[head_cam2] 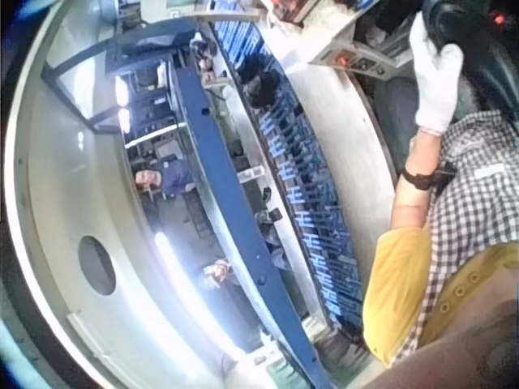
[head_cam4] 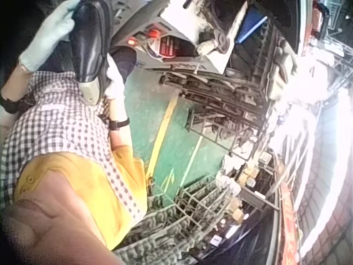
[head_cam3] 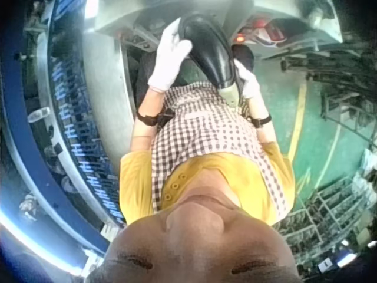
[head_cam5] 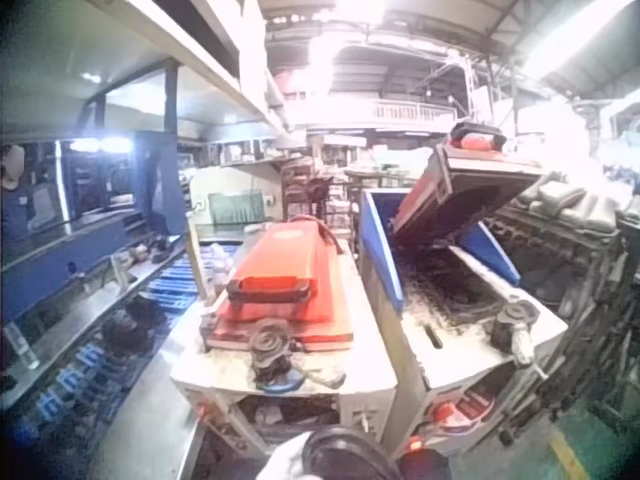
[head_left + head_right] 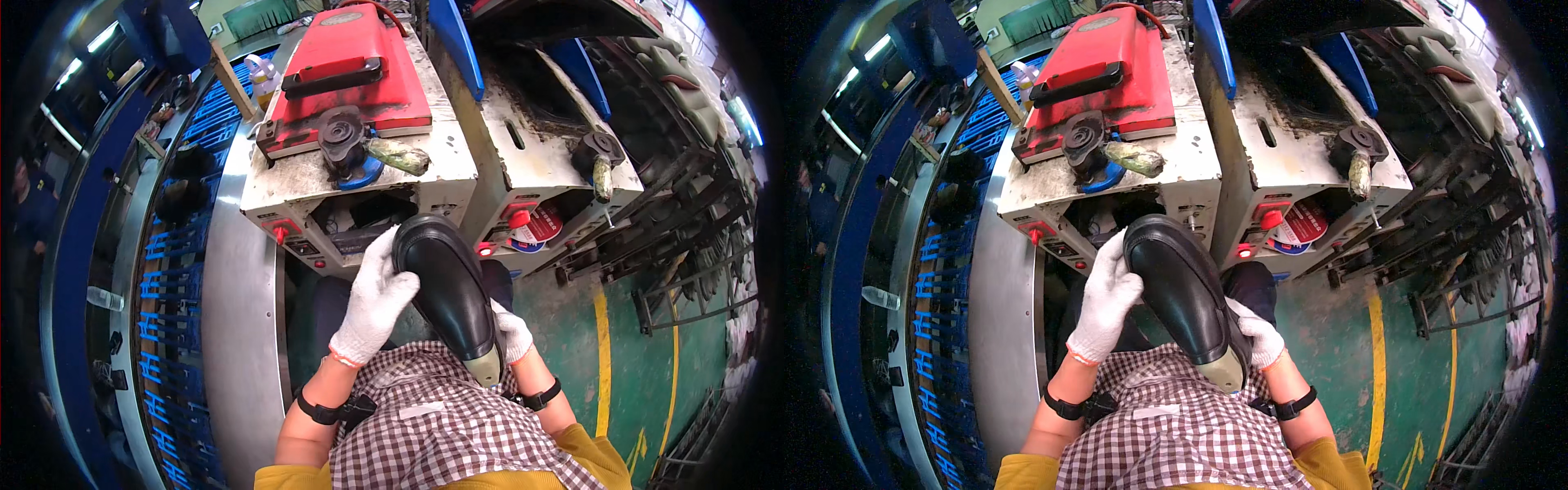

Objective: Processing shoe parts using a specialized heating or pressing machine on a manufacturing line.

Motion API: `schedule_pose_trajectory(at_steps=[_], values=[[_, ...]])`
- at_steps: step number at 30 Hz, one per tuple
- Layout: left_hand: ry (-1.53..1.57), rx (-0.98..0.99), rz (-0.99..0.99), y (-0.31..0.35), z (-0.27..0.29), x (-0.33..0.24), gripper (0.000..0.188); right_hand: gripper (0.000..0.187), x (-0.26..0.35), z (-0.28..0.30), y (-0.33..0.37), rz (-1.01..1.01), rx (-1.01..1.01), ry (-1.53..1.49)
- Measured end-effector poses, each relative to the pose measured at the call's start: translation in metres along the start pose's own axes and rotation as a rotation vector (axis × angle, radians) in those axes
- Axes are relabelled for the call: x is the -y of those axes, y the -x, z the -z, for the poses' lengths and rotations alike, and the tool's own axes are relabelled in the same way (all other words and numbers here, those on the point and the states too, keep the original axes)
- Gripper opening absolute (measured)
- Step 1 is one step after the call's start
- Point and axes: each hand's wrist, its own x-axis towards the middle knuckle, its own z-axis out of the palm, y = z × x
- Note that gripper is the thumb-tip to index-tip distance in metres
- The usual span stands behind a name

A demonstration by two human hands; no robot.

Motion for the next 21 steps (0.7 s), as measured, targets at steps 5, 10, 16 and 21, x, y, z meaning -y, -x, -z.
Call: schedule_pose_trajectory(at_steps=[5,10,16,21], values=[[-0.018,0.035,0.004,-0.002,-0.001,0.002,0.057,0.087,0.001,0.01,-0.001,0.064,0.032,0.181],[-0.019,-0.014,0.014,-0.004,0.002,0.012,0.051,0.086,0.002,0.013,-0.004,0.004,0.025,0.096],[-0.031,-0.039,0.068,-0.002,0.01,0.02,0.048,0.082,0.0,0.02,-0.002,-0.03,0.0,0.133],[-0.166,-0.165,0.056,0.0,0.004,0.016,0.038,0.078,-0.005,0.025,-0.004,-0.017,0.011,0.181]])
